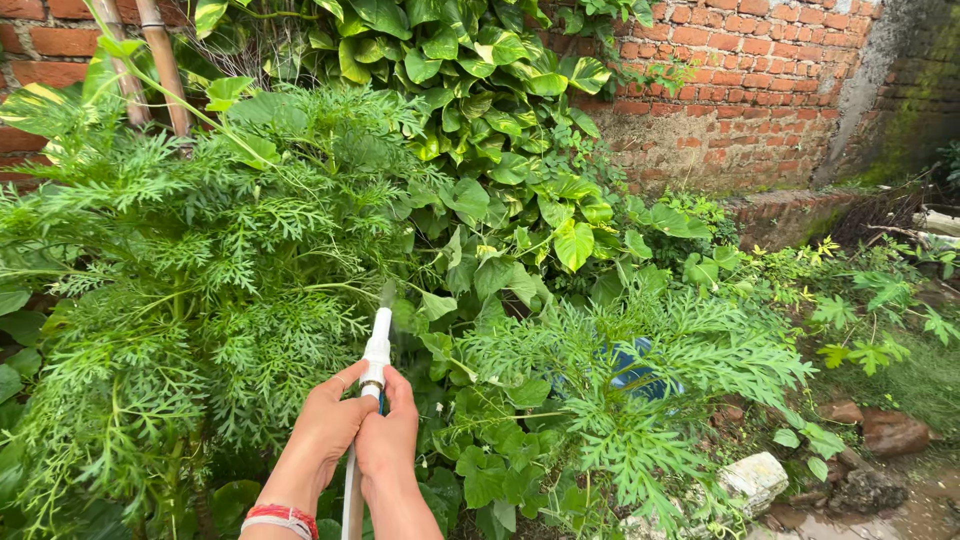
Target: The person waters green leafy plants in a backyard using a white hose, directing the water stream onto various parts of the foliage.
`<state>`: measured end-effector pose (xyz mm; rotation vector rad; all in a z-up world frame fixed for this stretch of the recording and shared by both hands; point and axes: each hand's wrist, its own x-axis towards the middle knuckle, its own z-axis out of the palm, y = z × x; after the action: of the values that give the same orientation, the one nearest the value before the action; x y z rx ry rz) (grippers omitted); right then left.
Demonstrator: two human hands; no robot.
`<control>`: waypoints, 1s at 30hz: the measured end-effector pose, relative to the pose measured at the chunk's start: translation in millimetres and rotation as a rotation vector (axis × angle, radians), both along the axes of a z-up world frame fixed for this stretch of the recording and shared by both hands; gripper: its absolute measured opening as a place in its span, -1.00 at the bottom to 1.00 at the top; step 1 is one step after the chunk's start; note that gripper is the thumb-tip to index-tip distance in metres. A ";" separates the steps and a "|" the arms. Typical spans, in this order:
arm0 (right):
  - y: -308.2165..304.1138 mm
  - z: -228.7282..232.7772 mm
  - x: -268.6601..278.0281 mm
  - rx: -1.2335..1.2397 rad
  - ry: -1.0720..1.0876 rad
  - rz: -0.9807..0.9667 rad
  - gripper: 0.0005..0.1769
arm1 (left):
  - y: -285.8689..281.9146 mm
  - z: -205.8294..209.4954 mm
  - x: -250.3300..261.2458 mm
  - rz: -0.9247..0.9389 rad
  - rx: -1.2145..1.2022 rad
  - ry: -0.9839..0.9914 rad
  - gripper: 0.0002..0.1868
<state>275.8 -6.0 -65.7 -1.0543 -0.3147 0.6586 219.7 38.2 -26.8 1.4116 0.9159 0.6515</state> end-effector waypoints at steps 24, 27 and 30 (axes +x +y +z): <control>-4.2 -8.7 3.7 -0.133 0.036 0.000 -0.32 | 8.9 -22.2 7.5 -0.050 0.002 0.031 -0.32; -4.2 -9.9 4.1 -0.112 0.067 0.033 -0.34 | 10.0 -26.4 7.6 -0.047 0.010 0.022 -0.33; -5.0 -13.6 3.5 -0.091 0.080 0.064 -0.29 | 10.7 -29.1 7.6 -0.028 -0.016 0.034 -0.31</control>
<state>279.3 -11.0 -79.3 -1.1054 -0.2519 0.7764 227.3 48.9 -55.9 1.4222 0.9249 0.6000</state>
